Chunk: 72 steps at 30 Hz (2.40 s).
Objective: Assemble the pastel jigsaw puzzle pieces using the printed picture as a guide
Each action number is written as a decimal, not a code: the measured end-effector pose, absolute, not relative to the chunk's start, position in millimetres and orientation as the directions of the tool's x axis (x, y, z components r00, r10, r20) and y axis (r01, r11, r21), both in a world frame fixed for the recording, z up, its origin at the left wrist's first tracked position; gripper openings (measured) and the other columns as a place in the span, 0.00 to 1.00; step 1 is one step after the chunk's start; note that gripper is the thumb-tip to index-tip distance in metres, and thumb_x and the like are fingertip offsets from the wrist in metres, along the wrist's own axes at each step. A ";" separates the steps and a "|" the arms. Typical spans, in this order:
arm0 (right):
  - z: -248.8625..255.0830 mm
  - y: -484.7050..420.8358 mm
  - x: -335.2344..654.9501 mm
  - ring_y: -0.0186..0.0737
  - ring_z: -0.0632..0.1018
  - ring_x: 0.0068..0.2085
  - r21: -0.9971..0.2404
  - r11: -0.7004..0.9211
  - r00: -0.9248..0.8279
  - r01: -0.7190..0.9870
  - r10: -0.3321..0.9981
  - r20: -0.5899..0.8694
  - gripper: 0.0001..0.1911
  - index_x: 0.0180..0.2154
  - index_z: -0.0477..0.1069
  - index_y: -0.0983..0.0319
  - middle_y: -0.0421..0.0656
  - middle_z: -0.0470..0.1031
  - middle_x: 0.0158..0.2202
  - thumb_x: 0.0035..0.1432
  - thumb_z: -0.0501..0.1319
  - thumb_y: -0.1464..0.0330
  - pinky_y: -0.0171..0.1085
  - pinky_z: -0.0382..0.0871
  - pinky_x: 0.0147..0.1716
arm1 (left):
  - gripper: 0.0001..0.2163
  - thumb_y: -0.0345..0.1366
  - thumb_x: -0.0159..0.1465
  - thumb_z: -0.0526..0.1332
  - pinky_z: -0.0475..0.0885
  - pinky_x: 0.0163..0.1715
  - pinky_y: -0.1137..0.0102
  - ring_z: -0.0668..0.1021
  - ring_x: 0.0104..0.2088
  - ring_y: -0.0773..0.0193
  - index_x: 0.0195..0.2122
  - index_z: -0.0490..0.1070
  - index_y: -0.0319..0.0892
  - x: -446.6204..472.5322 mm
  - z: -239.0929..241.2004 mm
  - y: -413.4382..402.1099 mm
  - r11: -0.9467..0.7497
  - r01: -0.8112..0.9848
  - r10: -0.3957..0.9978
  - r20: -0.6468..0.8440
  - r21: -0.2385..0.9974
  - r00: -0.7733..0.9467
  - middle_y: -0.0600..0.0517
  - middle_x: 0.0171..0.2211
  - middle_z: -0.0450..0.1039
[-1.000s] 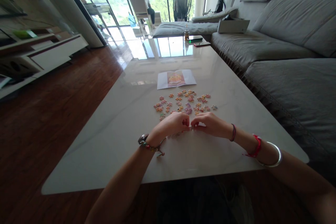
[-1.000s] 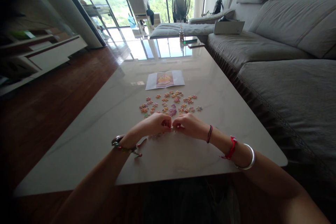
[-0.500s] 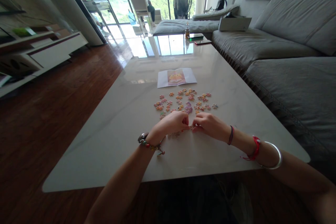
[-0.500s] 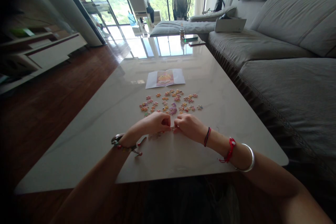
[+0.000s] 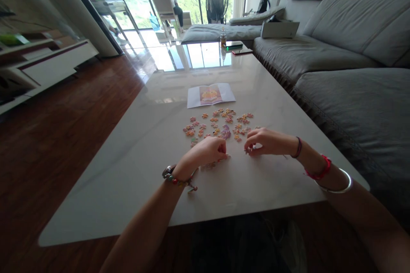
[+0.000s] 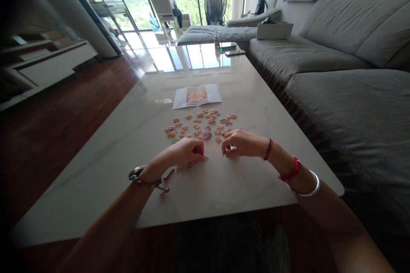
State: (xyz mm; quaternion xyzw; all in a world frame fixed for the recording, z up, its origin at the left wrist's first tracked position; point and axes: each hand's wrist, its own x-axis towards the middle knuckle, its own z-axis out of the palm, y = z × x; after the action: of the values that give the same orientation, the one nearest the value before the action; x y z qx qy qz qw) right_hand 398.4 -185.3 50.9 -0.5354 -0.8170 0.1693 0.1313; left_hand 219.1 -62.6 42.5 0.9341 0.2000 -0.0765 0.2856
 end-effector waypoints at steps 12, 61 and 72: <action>57.6 -189.1 425.3 0.29 0.69 0.27 -0.457 0.244 -0.285 0.855 0.958 -0.021 0.11 0.34 0.72 0.63 0.41 0.68 0.31 0.45 0.63 0.69 0.29 0.64 0.28 | 0.06 0.38 0.51 0.57 0.57 0.19 0.77 0.67 0.21 0.72 0.23 0.65 0.41 219.2 43.2 -60.5 -0.775 0.401 0.304 -0.268 0.489 0.914 0.57 0.19 0.67; 36.8 -181.1 352.4 0.32 0.72 0.26 -0.524 -0.046 0.083 0.850 0.995 0.047 0.08 0.30 0.75 0.62 0.41 0.75 0.26 0.49 0.58 0.70 0.28 0.61 0.26 | 0.03 0.33 0.49 0.57 0.57 0.20 0.78 0.67 0.21 0.73 0.24 0.69 0.41 216.9 48.4 -64.5 -0.778 0.364 0.277 -0.241 0.512 0.930 0.58 0.20 0.67; 42.2 -181.1 371.1 0.31 0.70 0.26 -0.603 0.164 -0.144 0.780 0.986 0.082 0.07 0.30 0.74 0.64 0.42 0.73 0.26 0.49 0.57 0.73 0.28 0.61 0.27 | 0.04 0.35 0.49 0.58 0.57 0.20 0.78 0.67 0.21 0.73 0.24 0.68 0.41 218.1 46.9 -63.8 -0.767 0.381 0.287 -0.255 0.517 0.923 0.58 0.20 0.67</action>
State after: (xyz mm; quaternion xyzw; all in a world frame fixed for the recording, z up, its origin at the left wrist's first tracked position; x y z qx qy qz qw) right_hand 371.1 -181.1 42.2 -0.6094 -0.7247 0.2158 0.2383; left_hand 218.1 -63.8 46.9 0.9364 0.1785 -0.0806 0.2912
